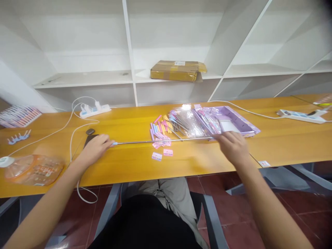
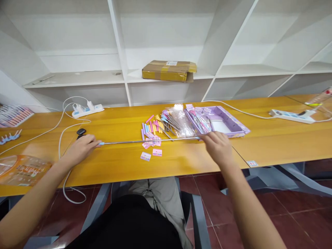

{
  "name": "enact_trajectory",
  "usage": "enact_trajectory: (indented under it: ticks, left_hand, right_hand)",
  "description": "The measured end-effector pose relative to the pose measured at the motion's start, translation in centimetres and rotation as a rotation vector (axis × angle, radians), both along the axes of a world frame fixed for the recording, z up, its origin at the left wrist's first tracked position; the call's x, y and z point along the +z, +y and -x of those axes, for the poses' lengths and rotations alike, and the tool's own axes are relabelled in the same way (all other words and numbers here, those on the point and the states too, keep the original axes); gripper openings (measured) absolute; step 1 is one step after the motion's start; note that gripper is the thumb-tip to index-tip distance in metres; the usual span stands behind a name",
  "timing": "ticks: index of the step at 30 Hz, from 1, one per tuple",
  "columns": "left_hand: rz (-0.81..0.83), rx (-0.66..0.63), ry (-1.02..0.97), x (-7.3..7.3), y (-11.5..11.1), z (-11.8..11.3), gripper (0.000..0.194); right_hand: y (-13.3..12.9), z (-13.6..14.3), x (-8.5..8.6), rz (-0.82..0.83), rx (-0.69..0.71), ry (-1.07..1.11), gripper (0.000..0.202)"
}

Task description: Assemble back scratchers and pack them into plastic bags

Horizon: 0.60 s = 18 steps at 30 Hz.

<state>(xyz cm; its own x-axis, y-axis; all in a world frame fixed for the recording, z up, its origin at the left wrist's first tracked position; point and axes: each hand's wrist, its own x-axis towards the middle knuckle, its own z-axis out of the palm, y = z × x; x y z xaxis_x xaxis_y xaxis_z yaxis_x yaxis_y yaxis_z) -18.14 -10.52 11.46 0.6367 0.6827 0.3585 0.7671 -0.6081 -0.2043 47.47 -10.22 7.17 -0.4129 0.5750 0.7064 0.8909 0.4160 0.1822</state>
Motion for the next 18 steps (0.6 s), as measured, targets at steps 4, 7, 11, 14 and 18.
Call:
enact_trajectory:
  ticks: [4,7,11,14,18]
  left_hand:
    - [0.057,-0.026,-0.007,-0.6,-1.6,2.2,0.039]
    - [0.062,-0.027,0.017,-1.1,-2.1,1.4,0.040]
    - [0.093,-0.046,-0.005,-1.4,-2.4,0.3,0.038]
    - [0.092,-0.026,-0.030,-1.6,-2.8,0.1,0.036]
    - [0.043,-0.023,-0.038,-1.9,-3.1,0.0,0.030]
  right_hand:
    - [-2.2,-5.3,-0.2,-0.042,-0.080,-0.047,0.012]
    - [-3.2,-5.3,-0.1,-0.026,-0.049,-0.038,0.007]
    - [-3.9,-4.1,-0.1,0.006,0.024,-0.016,0.004]
    - [-4.3,-4.1,-0.5,0.041,-0.002,-0.001,0.005]
    - [-4.7,-4.7,-1.4,0.102,-0.032,0.005,0.009]
